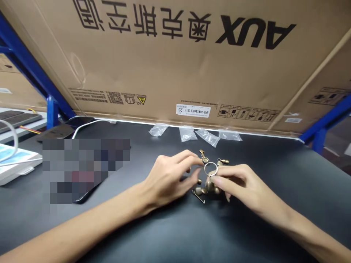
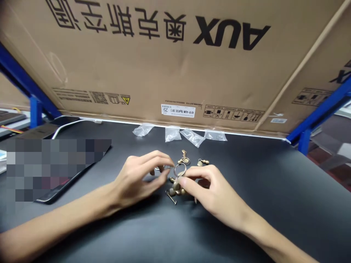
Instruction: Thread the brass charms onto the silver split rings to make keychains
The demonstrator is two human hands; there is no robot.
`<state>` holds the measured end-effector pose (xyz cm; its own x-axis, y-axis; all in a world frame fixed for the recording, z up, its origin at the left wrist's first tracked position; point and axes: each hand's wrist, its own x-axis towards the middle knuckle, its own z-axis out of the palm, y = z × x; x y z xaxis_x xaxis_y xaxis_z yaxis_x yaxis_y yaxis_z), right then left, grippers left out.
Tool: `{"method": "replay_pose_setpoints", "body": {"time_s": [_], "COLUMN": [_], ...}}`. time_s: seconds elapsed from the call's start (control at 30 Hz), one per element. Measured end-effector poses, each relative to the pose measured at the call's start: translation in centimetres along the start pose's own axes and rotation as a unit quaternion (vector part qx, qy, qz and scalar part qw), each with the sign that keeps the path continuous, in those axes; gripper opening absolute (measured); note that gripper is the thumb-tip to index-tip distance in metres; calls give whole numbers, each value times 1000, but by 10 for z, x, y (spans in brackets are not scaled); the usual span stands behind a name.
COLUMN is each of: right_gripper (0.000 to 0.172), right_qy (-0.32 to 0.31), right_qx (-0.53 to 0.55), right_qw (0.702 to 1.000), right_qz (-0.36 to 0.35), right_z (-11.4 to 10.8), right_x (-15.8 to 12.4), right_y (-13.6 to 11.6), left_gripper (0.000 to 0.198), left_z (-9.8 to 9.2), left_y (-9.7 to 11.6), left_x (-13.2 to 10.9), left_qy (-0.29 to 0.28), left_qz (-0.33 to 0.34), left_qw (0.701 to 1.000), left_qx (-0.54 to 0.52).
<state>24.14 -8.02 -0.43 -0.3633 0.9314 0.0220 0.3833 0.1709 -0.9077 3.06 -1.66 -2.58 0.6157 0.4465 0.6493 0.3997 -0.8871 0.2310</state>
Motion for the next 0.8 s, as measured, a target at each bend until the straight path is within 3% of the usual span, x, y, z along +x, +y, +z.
{"method": "replay_pose_setpoints", "body": {"time_s": [0.03,0.1,0.17,0.2,0.37,0.57,0.67,0.8], "right_gripper": [32,30,27,26,27,26,24,29], "right_qy": [13,37,52,56,38,50,35,-37], "right_qx": [-23,-74,-126,-143,-124,-139,-112,15], "right_qw": [1000,996,990,987,991,989,993,996], "right_qz": [-8,-25,-35,-38,-12,-27,-11,79], "right_z": [2,5,9,10,15,21,20,9], "right_x": [0,0,-1,-1,-1,-1,-4,-6], "right_y": [1,2,3,4,6,6,0,-6], "left_gripper": [15,24,26,23,15,15,17,22], "left_z": [1,3,3,3,7,9,8,5], "left_y": [4,13,19,20,15,23,21,4], "left_x": [0,2,4,5,3,3,2,0], "left_qy": [-19,-85,-111,-106,-29,-68,-39,-37], "left_qz": [-99,-226,-277,-279,-188,-208,-128,19], "left_qw": [992,951,920,918,965,943,966,989], "left_qx": [-70,-194,-256,-260,-179,-249,-222,-140]}}
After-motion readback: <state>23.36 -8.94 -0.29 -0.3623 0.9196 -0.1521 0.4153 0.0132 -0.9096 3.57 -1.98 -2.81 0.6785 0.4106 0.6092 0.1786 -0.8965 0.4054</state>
